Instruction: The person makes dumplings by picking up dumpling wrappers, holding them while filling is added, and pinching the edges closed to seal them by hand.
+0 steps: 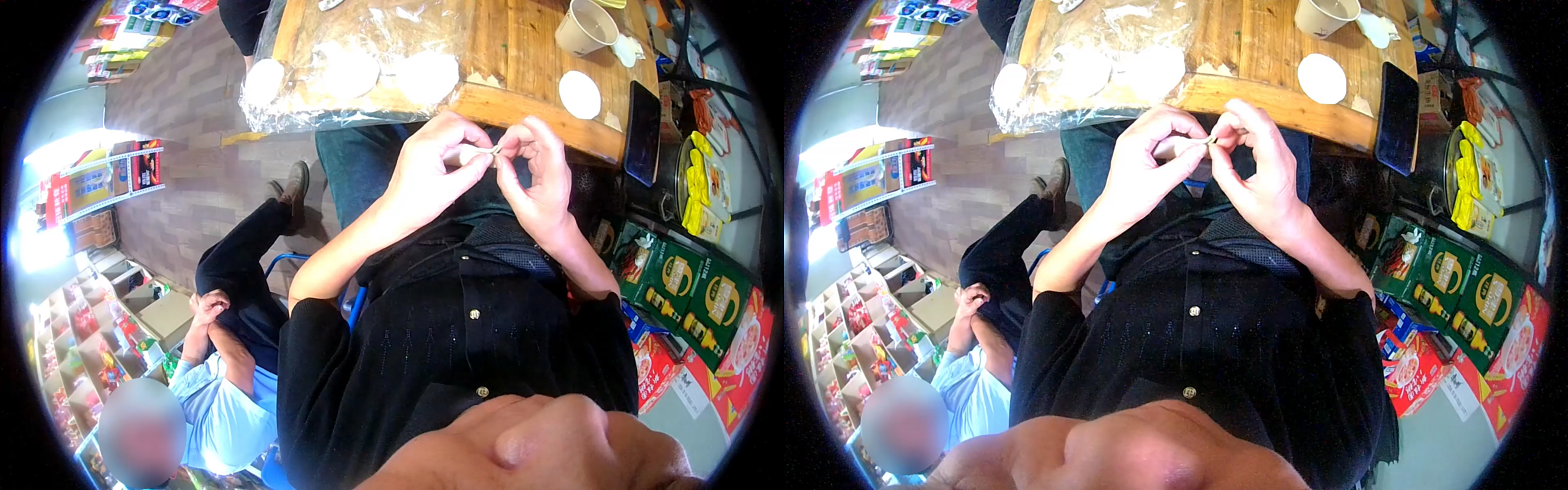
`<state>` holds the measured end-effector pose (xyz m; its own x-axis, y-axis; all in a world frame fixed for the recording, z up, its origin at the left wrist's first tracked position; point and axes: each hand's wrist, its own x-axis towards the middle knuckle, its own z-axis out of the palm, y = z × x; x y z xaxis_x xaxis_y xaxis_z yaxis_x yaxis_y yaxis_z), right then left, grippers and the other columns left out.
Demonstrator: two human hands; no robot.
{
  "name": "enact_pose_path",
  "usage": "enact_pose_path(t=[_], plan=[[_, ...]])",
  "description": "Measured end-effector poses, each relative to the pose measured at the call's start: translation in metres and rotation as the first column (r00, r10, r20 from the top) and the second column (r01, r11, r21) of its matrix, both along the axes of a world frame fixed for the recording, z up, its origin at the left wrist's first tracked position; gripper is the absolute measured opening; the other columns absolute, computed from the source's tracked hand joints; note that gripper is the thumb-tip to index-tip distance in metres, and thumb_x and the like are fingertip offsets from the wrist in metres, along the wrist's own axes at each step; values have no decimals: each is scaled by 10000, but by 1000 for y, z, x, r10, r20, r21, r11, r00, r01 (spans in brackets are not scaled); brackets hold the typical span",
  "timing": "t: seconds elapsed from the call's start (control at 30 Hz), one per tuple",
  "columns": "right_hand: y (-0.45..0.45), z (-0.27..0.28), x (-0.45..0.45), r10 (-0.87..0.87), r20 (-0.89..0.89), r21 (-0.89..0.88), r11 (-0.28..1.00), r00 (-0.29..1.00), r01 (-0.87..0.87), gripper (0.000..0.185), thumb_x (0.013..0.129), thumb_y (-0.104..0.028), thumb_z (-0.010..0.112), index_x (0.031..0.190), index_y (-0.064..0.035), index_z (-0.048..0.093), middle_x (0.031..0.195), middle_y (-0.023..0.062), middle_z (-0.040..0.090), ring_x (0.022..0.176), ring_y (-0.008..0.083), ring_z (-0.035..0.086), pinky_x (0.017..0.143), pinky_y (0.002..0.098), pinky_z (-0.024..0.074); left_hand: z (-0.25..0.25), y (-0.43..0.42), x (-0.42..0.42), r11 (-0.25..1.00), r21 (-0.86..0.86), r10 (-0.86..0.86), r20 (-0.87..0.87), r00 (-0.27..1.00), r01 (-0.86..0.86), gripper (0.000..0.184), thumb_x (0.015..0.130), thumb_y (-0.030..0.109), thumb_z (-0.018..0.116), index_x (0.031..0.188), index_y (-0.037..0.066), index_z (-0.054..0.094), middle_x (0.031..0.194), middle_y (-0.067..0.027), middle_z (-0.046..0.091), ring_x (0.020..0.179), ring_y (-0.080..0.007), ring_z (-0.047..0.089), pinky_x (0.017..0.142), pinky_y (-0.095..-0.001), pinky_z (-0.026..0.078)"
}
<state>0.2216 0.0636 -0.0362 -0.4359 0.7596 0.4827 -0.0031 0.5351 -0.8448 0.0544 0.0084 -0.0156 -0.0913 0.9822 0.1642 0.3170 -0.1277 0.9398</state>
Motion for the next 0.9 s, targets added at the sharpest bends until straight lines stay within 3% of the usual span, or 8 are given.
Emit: enact_pose_path(t=[0.2,0.3,0.37,0.4,0.5,0.57,0.8,0.9], plan=[[1,-5,2,38,-7,-46,998,999,-38,581,789,120,660,1309,-10,434,943,80,615,797,121,604,738,269,520,-3,2,-2,999,33,-42,54,998,40,154,791,41,704,927,1,645,872,-85,600,821,-185,611,728,-294,483],[0,-4,4,6,-35,-73,997,999,-9,569,793,123,658,1301,-9,439,933,74,616,795,119,605,729,265,520,-7,-1,-2,999,-42,-5,186,983,13,154,791,41,710,921,-2,641,872,-69,592,824,-155,603,722,-286,476],[1,-2,5,31,-47,-94,995,998,-35,566,796,124,657,1300,-5,435,927,74,615,790,119,605,724,264,519,-9,-2,-1,982,-182,27,445,895,61,114,857,66,671,947,16,621,955,-37,592,863,-98,560,758,-253,463],[1,-1,5,55,-59,-113,992,997,-61,563,800,124,657,1300,-2,431,921,74,615,785,120,606,718,262,518,-12,-2,-1,981,-182,29,446,895,59,114,857,66,671,947,16,621,955,-37,592,863,-98,560,758,-253,463],[-3,1,7,119,-10,-117,986,993,-120,572,805,119,661,1308,6,415,936,76,612,805,121,605,734,267,514,-14,0,1,997,-71,44,241,970,-27,102,838,50,679,919,19,626,955,-53,601,855,-116,573,749,-255,468],[-2,-2,6,117,-9,-91,989,993,-117,582,807,107,673,1315,10,407,959,81,609,815,117,595,736,262,509,-7,1,3,996,81,29,7,1000,-29,112,810,34,691,908,20,638,962,-74,612,858,-151,592,758,-260,476],[-2,1,1,54,-35,-113,992,998,-58,596,807,111,668,1327,2,399,991,94,603,809,116,587,719,248,506,-4,-1,3,998,70,-6,57,998,2,141,789,17,693,922,19,647,967,-93,616,883,-187,605,785,-261,481],[0,-2,2,57,-14,-71,996,998,-58,599,808,116,657,1332,0,390,991,89,604,814,117,590,723,252,505,-10,-2,3,990,140,-10,-29,1000,14,154,824,29,681,969,20,631,964,-62,611,877,-137,587,769,-242,471]])
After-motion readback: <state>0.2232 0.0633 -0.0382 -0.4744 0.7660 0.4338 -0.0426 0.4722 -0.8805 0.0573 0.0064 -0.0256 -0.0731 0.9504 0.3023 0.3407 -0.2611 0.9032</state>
